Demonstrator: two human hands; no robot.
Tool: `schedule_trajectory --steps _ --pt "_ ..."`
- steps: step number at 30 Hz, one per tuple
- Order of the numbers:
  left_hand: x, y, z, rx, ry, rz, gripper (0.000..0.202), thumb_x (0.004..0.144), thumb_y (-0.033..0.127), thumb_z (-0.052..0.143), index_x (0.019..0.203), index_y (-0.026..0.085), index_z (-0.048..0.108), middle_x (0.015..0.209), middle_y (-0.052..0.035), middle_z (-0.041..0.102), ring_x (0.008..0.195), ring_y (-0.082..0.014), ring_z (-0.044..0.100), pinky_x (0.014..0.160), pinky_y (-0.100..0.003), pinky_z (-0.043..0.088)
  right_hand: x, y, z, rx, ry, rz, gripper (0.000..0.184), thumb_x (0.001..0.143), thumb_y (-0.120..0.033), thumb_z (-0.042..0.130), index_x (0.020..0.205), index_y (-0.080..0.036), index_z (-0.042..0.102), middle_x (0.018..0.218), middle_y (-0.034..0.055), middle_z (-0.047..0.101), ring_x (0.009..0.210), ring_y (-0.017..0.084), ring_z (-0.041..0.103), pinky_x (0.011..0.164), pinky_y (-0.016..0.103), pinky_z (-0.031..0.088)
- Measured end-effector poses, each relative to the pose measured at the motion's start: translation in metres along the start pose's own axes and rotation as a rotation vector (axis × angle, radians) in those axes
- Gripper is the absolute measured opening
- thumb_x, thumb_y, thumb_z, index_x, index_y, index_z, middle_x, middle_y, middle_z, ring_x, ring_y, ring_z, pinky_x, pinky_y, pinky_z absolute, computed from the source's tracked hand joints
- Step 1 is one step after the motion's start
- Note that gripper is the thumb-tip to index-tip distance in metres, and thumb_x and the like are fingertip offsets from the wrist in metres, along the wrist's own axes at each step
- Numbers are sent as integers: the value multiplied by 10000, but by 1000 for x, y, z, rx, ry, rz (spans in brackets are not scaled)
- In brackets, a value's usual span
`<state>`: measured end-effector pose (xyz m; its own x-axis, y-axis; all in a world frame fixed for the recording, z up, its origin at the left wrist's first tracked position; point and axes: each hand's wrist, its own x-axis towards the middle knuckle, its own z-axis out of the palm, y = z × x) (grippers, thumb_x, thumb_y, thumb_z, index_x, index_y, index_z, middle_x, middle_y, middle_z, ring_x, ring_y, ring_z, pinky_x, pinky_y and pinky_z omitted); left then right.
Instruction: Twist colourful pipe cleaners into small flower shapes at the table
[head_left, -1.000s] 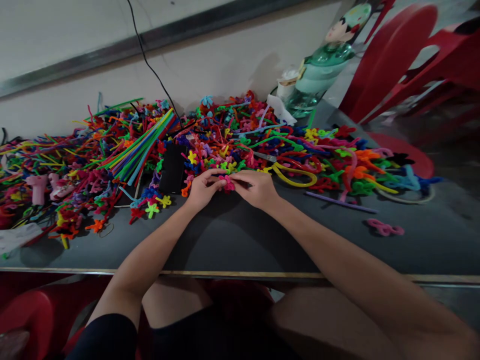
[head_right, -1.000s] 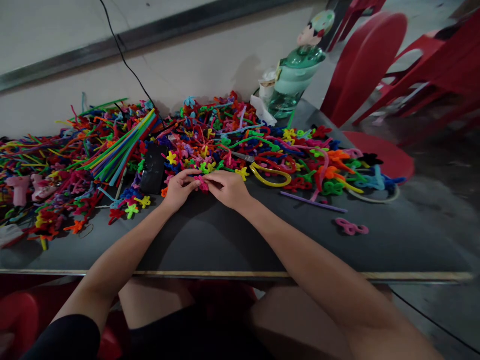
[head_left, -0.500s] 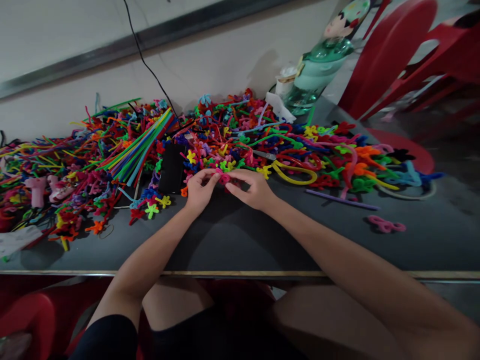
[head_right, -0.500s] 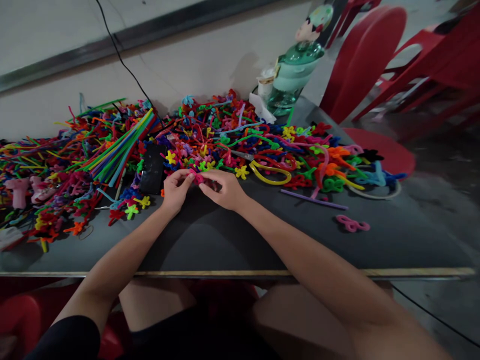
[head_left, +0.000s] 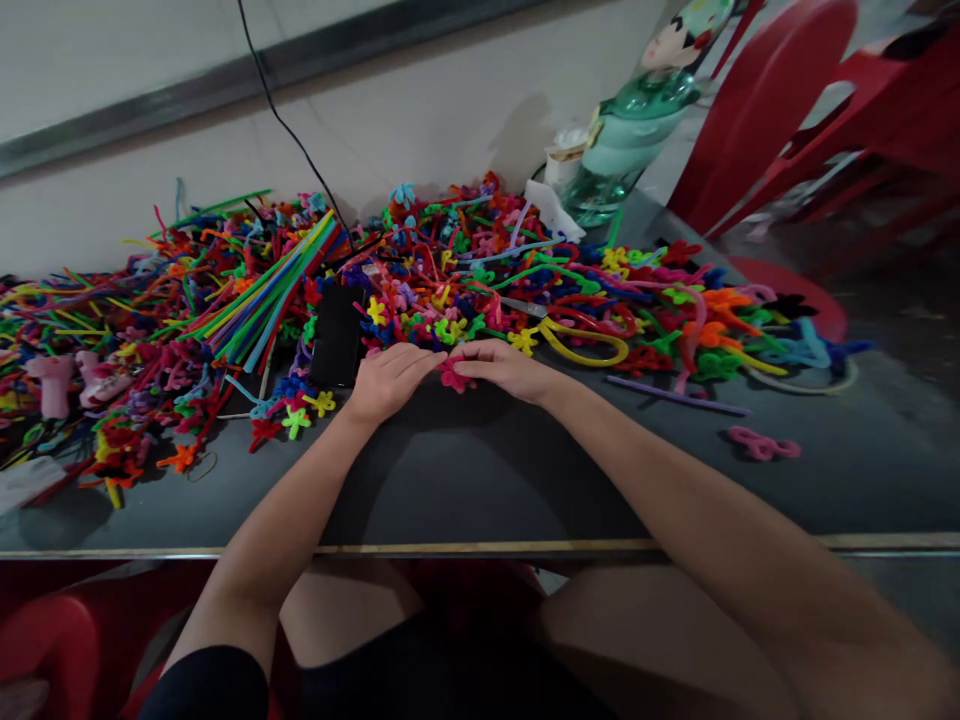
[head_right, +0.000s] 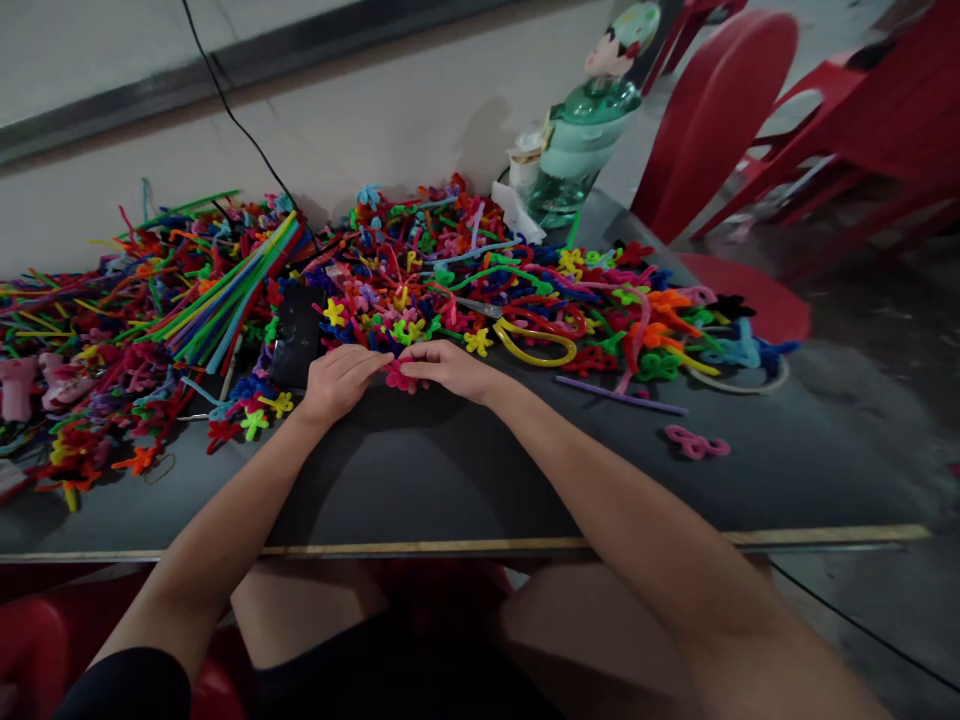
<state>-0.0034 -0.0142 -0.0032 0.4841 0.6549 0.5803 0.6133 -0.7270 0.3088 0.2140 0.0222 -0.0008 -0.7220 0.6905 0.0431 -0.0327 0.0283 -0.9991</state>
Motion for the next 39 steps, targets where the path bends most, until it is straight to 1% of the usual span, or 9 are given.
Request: schedule_trajectory --steps 6,10,14,18,20,25,30,35,39 --pt "5 0 -3 121 -98 75 252 949 226 445 1020 235 687 957 -56 712 966 -166 636 835 -291 509 0 1 2 -154 16 -10 292 777 -445 656 771 -154 659 713 37 679 586 105 563 550 242 424" --pt "12 12 -2 126 -159 13 213 916 253 472 883 190 673 817 -76 674 852 -180 614 723 -281 491 -4 3 8 -508 201 -121 195 799 -349 621 763 -162 660 654 22 638 560 111 523 537 250 407" --pt "14 24 13 17 -53 -313 169 829 236 533 727 164 647 680 -56 621 700 -167 565 645 -279 444 -7 3 15 -887 330 -368 116 830 -225 549 790 -171 644 740 60 640 680 159 571 623 284 439" --pt "14 22 22 -396 -68 -701 260 853 278 481 719 156 667 584 -7 580 536 -114 503 552 -244 406 -8 -1 19 -1066 373 -450 179 879 -211 480 817 -187 647 808 94 657 780 197 596 704 316 460" --pt "13 18 19 -443 -54 -668 276 880 317 480 780 159 682 627 -15 615 565 -116 530 566 -242 426 -8 -2 18 -1019 397 -432 161 873 -227 500 818 -189 646 797 84 657 753 190 593 692 313 462" --pt "12 10 2 -60 -97 -132 213 910 342 545 943 203 702 921 -77 716 861 -174 625 779 -300 480 -6 4 7 -702 334 -314 126 808 -278 583 781 -185 664 706 31 654 621 140 565 601 273 442" --pt "11 10 -12 147 -169 28 245 958 293 456 1012 221 684 928 -76 706 857 -170 618 724 -278 462 -3 6 4 -411 195 -153 248 818 -395 578 779 -171 678 659 27 655 562 121 543 545 254 421" --pt "9 21 -4 234 -235 1 283 898 274 464 711 181 655 626 -63 597 639 -160 547 592 -270 395 -5 6 11 -576 212 -256 172 807 -317 597 795 -168 683 714 39 668 610 128 565 579 252 435" --pt "9 26 8 28 -199 -349 244 819 226 502 595 175 585 519 -5 518 509 -120 454 513 -249 302 -8 6 16 -916 276 -408 145 826 -224 540 822 -178 678 768 61 670 686 157 587 622 270 435"
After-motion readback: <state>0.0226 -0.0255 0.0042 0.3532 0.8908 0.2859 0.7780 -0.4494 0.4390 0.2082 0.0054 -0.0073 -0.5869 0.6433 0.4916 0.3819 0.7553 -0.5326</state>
